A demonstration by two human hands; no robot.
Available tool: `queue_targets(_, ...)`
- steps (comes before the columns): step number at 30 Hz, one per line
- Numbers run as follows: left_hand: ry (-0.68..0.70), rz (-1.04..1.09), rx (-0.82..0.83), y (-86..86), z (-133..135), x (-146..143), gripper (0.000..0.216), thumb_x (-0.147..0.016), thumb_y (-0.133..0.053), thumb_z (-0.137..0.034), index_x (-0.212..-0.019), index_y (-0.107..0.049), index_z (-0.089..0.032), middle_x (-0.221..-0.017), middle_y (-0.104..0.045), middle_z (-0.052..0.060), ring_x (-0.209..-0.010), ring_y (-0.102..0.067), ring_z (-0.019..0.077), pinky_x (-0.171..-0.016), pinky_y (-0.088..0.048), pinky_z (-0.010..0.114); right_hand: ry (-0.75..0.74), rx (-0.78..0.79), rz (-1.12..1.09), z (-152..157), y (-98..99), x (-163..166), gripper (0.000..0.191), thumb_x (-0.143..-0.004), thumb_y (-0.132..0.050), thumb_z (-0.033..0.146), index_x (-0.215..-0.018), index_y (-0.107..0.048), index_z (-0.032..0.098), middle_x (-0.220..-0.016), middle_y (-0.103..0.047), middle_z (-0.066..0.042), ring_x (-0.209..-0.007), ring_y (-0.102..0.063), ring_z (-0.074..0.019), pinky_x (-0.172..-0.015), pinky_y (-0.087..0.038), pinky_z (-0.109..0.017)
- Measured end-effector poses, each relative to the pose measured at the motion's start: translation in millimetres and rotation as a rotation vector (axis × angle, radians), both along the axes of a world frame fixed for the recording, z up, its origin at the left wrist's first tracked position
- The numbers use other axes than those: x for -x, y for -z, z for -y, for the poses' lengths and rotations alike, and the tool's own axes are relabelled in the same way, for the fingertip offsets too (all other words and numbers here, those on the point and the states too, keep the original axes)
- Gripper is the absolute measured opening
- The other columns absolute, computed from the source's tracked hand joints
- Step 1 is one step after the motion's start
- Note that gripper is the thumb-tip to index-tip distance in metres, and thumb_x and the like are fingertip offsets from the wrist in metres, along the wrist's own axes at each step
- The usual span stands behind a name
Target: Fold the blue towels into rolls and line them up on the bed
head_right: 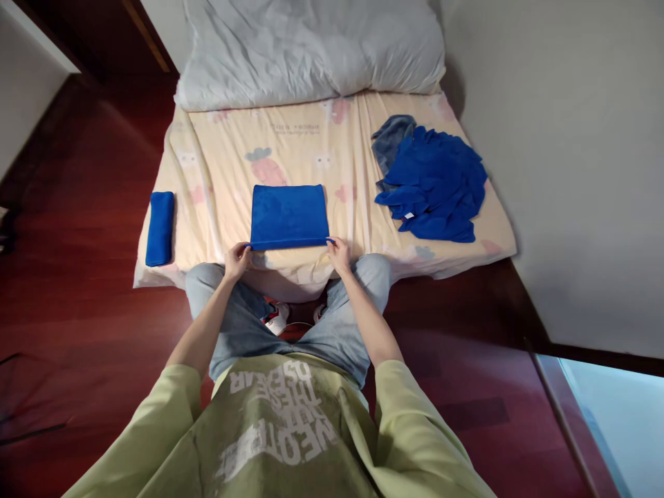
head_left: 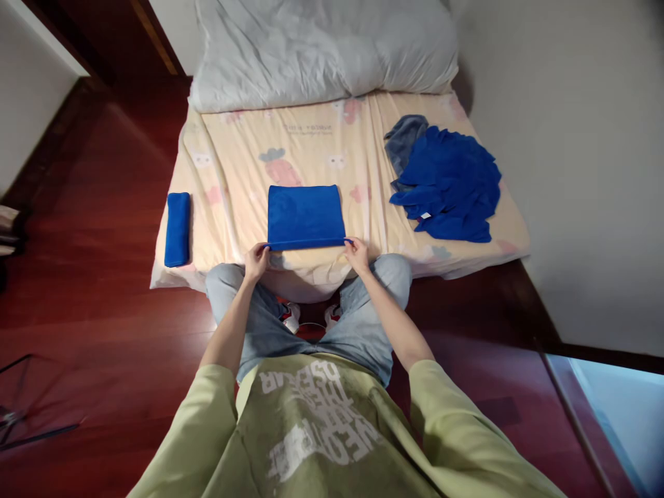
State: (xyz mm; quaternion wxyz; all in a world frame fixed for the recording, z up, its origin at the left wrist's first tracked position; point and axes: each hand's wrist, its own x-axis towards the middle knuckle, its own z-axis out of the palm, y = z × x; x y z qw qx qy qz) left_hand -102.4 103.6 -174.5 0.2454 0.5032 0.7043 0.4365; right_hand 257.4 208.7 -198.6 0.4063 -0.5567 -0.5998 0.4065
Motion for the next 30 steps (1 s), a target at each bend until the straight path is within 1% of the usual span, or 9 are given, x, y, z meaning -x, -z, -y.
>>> queue_targets(2, -0.042, -0.007, -0.027, 1.0, -3.9, -1.0, 0.035, -0.097, -0.054, -0.044, -0.108, -0.07, -0.014, -0.101, -0.078, 0.013, -0.097, -0.075, 0.0246, -0.091, -0.06, 0.035, 0.061, 0.015, -0.025, -3.9, 2.4, 2.3, 0.042, -0.092, -0.058, 0.046, -0.113, -0.074, 0.014, -0.094, -0.078, -0.012, -0.075, -0.073, -0.0223, -0.062, -0.063, -0.032)
queue_targets(4, -0.065, -0.007, -0.034, 3.1, -6.9, -1.7, 0.035, -0.098, -0.053, -0.044, -0.106, -0.069, -0.015, -0.098, -0.077, 0.012, -0.094, -0.074, 0.0241, -0.089, -0.059, 0.034, 0.086, 0.025, -0.009, -6.6, 4.7, 2.3, 0.043, -0.093, -0.058, 0.048, -0.111, -0.074, 0.013, -0.095, -0.078, -0.013, -0.076, -0.073, -0.0229, -0.065, -0.065, -0.033)
queue_targets(8, -0.084, -0.012, -0.01, 8.1, -9.0, -2.1, 0.033, -0.098, -0.054, -0.044, -0.105, -0.069, -0.016, -0.095, -0.075, 0.01, -0.09, -0.072, 0.0227, -0.086, -0.058, 0.033, 0.068, 0.024, 0.05, -8.3, 8.9, -1.3, 0.047, -0.096, -0.057, 0.054, -0.11, -0.075, 0.013, -0.098, -0.079, -0.015, -0.084, -0.076, -0.0263, -0.075, -0.067, -0.038)
queue_targets(12, -0.097, -0.014, 0.03, 11.2, -7.5, -1.8, 0.03, -0.097, -0.055, -0.041, -0.104, -0.069, -0.016, -0.094, -0.075, 0.01, -0.084, -0.071, 0.0218, -0.082, -0.057, 0.032, 0.053, -0.014, 0.096, -8.6, 13.1, -3.2, 0.05, -0.099, -0.053, 0.059, -0.107, -0.075, 0.016, -0.095, -0.08, -0.014, -0.093, -0.078, -0.0277, -0.082, -0.067, -0.038)
queue_targets(15, -0.117, -0.018, 0.044, 12.3, -5.8, -1.9, 0.029, -0.097, -0.053, -0.04, -0.104, -0.07, -0.017, -0.096, -0.076, 0.01, -0.081, -0.071, 0.0208, -0.079, -0.057, 0.031, 0.032, -0.043, 0.147, -8.8, 16.0, -3.3, 0.051, -0.1, -0.051, 0.061, -0.104, -0.075, 0.016, -0.097, -0.081, -0.015, -0.097, -0.079, -0.0281, -0.088, -0.065, -0.038)
queue_targets(18, -0.126, -0.034, 0.06, 13.3, -5.0, -1.9, 0.028, -0.095, -0.055, -0.039, -0.102, -0.071, -0.017, -0.093, -0.076, 0.01, -0.079, -0.071, 0.0206, -0.076, -0.056, 0.03, 0.03, -0.043, 0.176, -8.7, 18.4, -2.9, 0.05, -0.1, -0.052, 0.06, -0.102, -0.075, 0.016, -0.1, -0.081, -0.017, -0.096, -0.079, -0.0285, -0.09, -0.065, -0.039)
queue_targets(23, -0.143, -0.027, 0.118, 14.4, -6.0, 0.5, 0.024, -0.089, -0.061, -0.036, -0.096, -0.073, -0.015, -0.087, -0.076, 0.011, -0.077, -0.072, 0.0219, -0.073, -0.057, 0.03, 0.051, -0.019, 0.171, -7.8, 19.1, -1.6, 0.042, -0.097, -0.057, 0.055, -0.099, -0.075, 0.017, -0.101, -0.082, -0.018, -0.096, -0.079, -0.0292, -0.092, -0.064, -0.04)
queue_targets(30, -0.193, -0.027, 0.087, 17.3, -5.0, 2.4, 0.029, -0.089, -0.065, -0.044, -0.091, -0.073, -0.016, -0.086, -0.077, 0.011, -0.076, -0.072, 0.0211, -0.072, -0.059, 0.03, 0.079, -0.028, 0.189, -8.1, 21.9, -1.0, 0.043, -0.096, -0.06, 0.056, -0.094, -0.075, 0.015, -0.096, -0.082, -0.019, -0.09, -0.079, -0.0303, -0.088, -0.065, -0.042)
